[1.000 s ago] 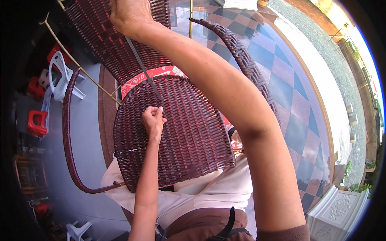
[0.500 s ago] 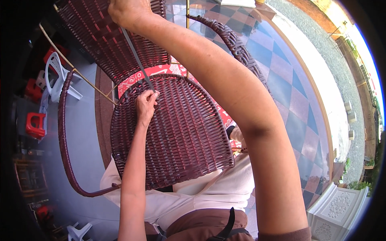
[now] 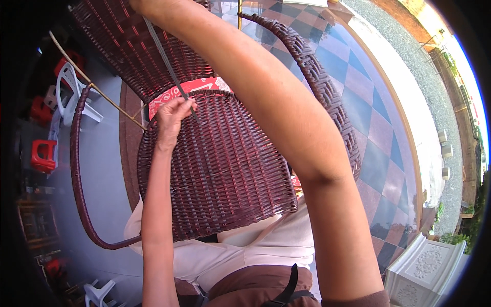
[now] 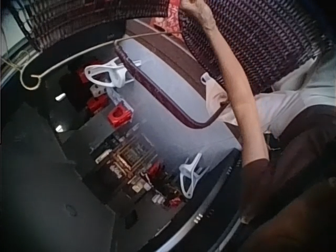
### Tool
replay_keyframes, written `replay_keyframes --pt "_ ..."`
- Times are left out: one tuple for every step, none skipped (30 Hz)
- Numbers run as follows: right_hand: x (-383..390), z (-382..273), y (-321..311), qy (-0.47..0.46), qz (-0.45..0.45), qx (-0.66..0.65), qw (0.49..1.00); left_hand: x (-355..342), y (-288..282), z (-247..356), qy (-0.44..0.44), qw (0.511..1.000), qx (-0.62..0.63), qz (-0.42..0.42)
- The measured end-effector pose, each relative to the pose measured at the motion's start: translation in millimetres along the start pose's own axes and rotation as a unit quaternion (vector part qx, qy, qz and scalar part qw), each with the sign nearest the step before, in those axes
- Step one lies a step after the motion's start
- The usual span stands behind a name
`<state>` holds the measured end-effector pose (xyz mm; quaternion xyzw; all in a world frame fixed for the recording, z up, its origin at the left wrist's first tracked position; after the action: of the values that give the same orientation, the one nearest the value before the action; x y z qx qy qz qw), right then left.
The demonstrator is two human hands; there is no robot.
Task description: The person repairs a wicker chair by threading a dark plastic strap through the woven seat, using a screwdriver to pry open gaps in the weave and guide the strap, and trimming the excess with scissors.
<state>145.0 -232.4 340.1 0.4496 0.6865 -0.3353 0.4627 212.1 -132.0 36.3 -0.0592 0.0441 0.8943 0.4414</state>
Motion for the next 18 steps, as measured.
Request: replay_keyframes --pt "-0.3 -2.4 0.5 0.054 -0.033 -0.027 0.998 -0.7 -1.2 21.3 0.028 1.0 0.01 -0.008" --pt "-0.7 -2.1 0.2 0.106 -0.064 -0.052 0.991 -1.7 0.2 48.6 0.057 0.998 0.019 -0.019" --pt "0.4 0.9 -5.5 0.103 -0.064 -0.046 0.992 -4.0 6.3 72.6 0.073 0.997 0.026 -0.027" --pt "1.0 -1.5 -10.0 0.077 -0.063 -0.039 0.994 -5.9 9.7 96.2 0.103 0.993 0.045 -0.024" --pt "-0.8 -10.4 -14.8 0.049 -0.063 -0.034 0.996 -6.8 11.3 116.5 0.105 0.992 0.068 -0.014" --pt "-2.3 -15.4 -22.9 0.044 -0.063 -0.031 0.997 -7.9 13.4 134.7 0.107 0.99 0.093 -0.005" --pt "-0.8 -21.6 -26.1 0.121 -0.11 -0.076 0.984 -8.5 16.2 155.5 0.14 0.986 0.093 -0.019" --pt "7.5 -22.4 -16.6 0.202 -0.158 -0.135 0.957 -4.1 9.2 172.6 0.166 0.982 0.081 -0.022" --pt "13.7 -23.1 -6.7 0.148 -0.169 -0.188 0.956 0.6 4.2 185.5 0.177 0.982 0.069 -0.012" --pt "10.9 -34.4 -9.2 0.142 -0.17 -0.193 0.956 5.5 2.9 197.0 0.183 0.981 0.066 -0.009" --pt "16.4 -36.1 -15.4 0.189 -0.178 -0.207 0.943 5.0 6.7 196.9 0.167 0.981 0.101 -0.01" --pt "22.9 -38.3 -20.0 0.235 -0.186 -0.223 0.928 6.0 10.4 195.1 0.15 0.979 0.135 -0.01" --pt "33.8 -29.8 -20.9 0.244 -0.151 -0.253 0.924 16.7 10.2 190.0 0.129 0.984 0.119 0.036" --pt "42.4 -25.2 -22.0 0.248 -0.114 -0.286 0.919 31.1 10.5 187.5 0.139 0.981 0.135 0.02" --pt "57.6 -12.6 -26.6 0.273 -0.137 -0.256 0.917 47.6 15.0 181.9 0.114 0.98 0.151 0.058" --pt "77.1 -1.1 -30.5 0.299 -0.158 -0.233 0.912 65.9 12.7 168.8 0.076 0.976 0.184 0.092" --pt "106.3 12.6 -28.4 0.331 -0.203 -0.222 0.895 84.8 14.9 162.0 0.051 0.971 0.213 0.1" --pt "143.0 29.4 -26.0 0.363 -0.247 -0.208 0.874 102.1 20.0 153.2 0.027 0.968 0.225 0.107"
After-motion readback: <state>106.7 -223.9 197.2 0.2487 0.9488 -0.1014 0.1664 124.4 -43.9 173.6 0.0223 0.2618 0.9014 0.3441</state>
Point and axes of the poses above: each hand's wrist, its own x-axis away from the middle knuckle, its own y-axis out of the palm, z = x × y, the point moved 8 cm from there along -x, towards the middle knuckle, and after that the axes turned 4 degrees about -z, right-handed, at the moved point
